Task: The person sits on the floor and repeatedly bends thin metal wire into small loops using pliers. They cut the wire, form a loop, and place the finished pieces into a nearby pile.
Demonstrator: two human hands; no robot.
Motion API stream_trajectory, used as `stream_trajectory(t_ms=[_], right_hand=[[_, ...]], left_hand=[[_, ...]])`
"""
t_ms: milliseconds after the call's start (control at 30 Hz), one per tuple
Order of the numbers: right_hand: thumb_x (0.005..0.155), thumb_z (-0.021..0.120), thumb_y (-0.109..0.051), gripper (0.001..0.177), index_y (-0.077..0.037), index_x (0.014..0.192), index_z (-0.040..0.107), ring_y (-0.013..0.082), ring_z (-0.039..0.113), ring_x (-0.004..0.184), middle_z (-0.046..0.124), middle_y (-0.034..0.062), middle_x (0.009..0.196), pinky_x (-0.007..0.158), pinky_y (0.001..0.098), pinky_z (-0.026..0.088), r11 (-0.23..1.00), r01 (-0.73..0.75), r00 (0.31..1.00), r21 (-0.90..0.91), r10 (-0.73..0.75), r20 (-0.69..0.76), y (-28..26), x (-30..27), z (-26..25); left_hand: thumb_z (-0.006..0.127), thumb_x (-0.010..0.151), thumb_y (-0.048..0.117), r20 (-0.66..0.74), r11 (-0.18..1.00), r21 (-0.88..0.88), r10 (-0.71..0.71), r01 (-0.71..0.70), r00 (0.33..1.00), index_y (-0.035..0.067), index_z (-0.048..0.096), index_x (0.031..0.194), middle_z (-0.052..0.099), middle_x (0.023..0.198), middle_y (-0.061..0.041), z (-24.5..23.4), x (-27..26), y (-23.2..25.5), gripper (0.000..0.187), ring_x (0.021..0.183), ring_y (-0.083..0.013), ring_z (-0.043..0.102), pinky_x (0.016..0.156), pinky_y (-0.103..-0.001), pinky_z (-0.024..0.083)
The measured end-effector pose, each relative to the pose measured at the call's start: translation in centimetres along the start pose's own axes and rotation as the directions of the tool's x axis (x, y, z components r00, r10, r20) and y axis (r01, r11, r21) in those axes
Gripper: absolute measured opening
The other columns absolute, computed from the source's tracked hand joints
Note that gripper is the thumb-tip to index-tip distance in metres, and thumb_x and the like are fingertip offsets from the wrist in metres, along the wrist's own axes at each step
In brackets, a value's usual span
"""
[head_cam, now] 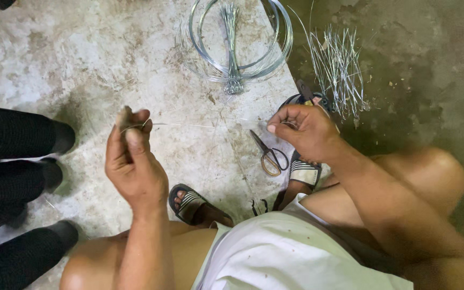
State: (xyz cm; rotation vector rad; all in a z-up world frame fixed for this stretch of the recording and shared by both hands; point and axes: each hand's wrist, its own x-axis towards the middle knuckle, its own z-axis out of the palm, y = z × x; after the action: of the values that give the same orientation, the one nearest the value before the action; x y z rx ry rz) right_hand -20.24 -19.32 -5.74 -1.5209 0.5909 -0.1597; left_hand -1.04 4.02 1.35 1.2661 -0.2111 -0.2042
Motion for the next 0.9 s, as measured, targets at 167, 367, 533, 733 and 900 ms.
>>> stream_trajectory(t_ms=[167,367,533,733,900], right_hand=[[0.096,0.072,-0.005,0.006,0.000,0.097,0.073,0.0056,0.055,0.073,0.068,0.0006,0.084,0.066,0.0243,0.046,0.999,-0.020,0.997,0.026,0.022,-0.076,1.8,1.0,1.8],[0.096,0.071,-0.008,0.008,0.000,0.095,0.072,0.0028,0.058,0.074,0.070,-0.0009,0.083,0.068,0.0225,0.051,0.994,-0.020,0.999,-0.112,0.015,-0.047,1.9,0.6,4.0],[0.096,0.069,-0.008,0.009,0.001,0.096,0.072,0.0032,0.058,0.076,0.070,0.0001,0.083,0.067,0.0227,0.050,0.988,0.014,1.000,-0.153,-0.014,-0.004,1.5,0.5,4.6],[0.097,0.068,-0.006,0.008,0.001,0.100,0.070,0.0043,0.061,0.080,0.071,0.0000,0.088,0.073,0.0223,0.052,0.999,-0.029,0.984,0.039,0.021,0.179,2.2,1.0,3.5],[0.098,0.067,-0.005,0.010,0.002,0.105,0.072,0.0070,0.060,0.078,0.070,0.0015,0.088,0.073,0.0230,0.051,0.990,-0.073,0.960,0.118,0.038,0.277,2.6,1.4,2.7]], left_hand=[[0.069,0.102,0.010,0.127,0.907,0.415,0.023,-0.074,0.992,0.003,0.064,0.111,0.067,0.105,-0.011,2.3,-3.6,-1.7,0.013,0.099,-0.0171,0.063,0.088,-0.031,0.054],[0.077,0.082,0.010,0.628,0.332,0.552,0.438,-0.765,0.643,0.000,0.066,0.101,0.070,0.098,-0.017,4.2,-5.8,-2.7,0.024,0.097,-0.0357,0.066,0.089,-0.045,0.049],[0.080,0.089,0.017,0.520,0.632,0.662,0.001,-0.403,0.854,0.002,0.078,0.107,0.076,0.095,-0.014,4.1,-5.0,-4.4,0.024,0.086,-0.0263,0.072,0.080,-0.039,0.057],[0.081,0.089,0.016,0.398,0.854,0.458,-0.445,0.246,0.802,0.001,0.080,0.105,0.078,0.087,-0.007,2.8,-4.1,-7.2,0.022,0.075,-0.0085,0.066,0.070,-0.025,0.054],[0.078,0.090,0.014,0.404,0.865,0.355,-0.483,0.354,0.776,0.000,0.079,0.103,0.075,0.083,-0.002,2.6,-4.0,-8.0,0.019,0.073,-0.0053,0.064,0.068,-0.021,0.053]])
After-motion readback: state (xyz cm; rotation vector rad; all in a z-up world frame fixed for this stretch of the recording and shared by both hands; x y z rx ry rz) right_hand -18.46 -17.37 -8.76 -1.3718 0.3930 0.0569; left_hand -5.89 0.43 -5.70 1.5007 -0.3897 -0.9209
